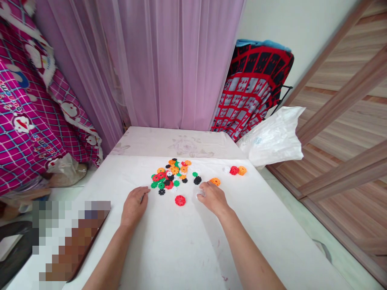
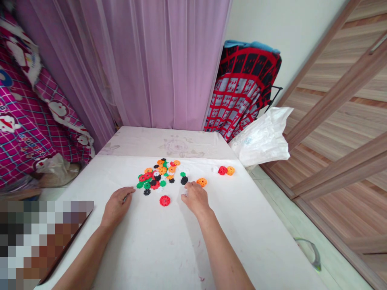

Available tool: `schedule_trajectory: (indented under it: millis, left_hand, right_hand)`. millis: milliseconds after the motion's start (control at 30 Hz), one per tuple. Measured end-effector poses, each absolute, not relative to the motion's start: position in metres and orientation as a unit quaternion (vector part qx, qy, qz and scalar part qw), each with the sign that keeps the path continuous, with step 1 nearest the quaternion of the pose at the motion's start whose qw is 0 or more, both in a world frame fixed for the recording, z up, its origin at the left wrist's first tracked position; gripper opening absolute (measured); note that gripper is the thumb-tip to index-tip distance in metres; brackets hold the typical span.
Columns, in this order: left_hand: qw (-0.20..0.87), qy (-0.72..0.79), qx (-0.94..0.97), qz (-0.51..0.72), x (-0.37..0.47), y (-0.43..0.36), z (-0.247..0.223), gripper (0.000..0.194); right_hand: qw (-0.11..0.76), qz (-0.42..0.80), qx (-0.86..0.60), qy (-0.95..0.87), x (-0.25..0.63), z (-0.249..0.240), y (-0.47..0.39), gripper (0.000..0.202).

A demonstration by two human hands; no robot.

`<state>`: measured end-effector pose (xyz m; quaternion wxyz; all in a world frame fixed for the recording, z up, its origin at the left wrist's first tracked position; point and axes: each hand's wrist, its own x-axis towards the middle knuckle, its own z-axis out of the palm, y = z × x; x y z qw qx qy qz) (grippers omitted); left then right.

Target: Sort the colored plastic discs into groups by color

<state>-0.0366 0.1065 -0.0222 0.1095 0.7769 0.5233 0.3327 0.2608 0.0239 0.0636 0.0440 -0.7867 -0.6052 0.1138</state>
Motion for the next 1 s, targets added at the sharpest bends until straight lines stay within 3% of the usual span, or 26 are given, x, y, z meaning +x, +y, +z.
schedule_trajectory:
  millis: [233,633,833,1000]
  left_hand:
    - [0.111,0.526,0.774,0.335,-0.036,0.106,-0.021,0.031]
    - [0.114,0.520,0.779,0.332,-0.036,0.106,-0.019,0.031]
    - [0.114,0.522,0.778,0.331,-0.036,0.106,-0.020,0.031]
    - [0.111,0.519,0.778,0.335,-0.036,0.106,-0.021,0.032]
  right_hand:
    - [0.073,0.126,-0.742,-0.654,0.221,0.062,0.043,0.021]
    - [0.045,0.095,-0.763,-0.638,0.169,0.041,0.079,0.027]
    - [0.043,0.113,-0.766,-0.632,0.176,0.049,0.077,0.029]
    - [0.113,0.109,-0.783,-0.602,0.222,0.063,0.050,0.026]
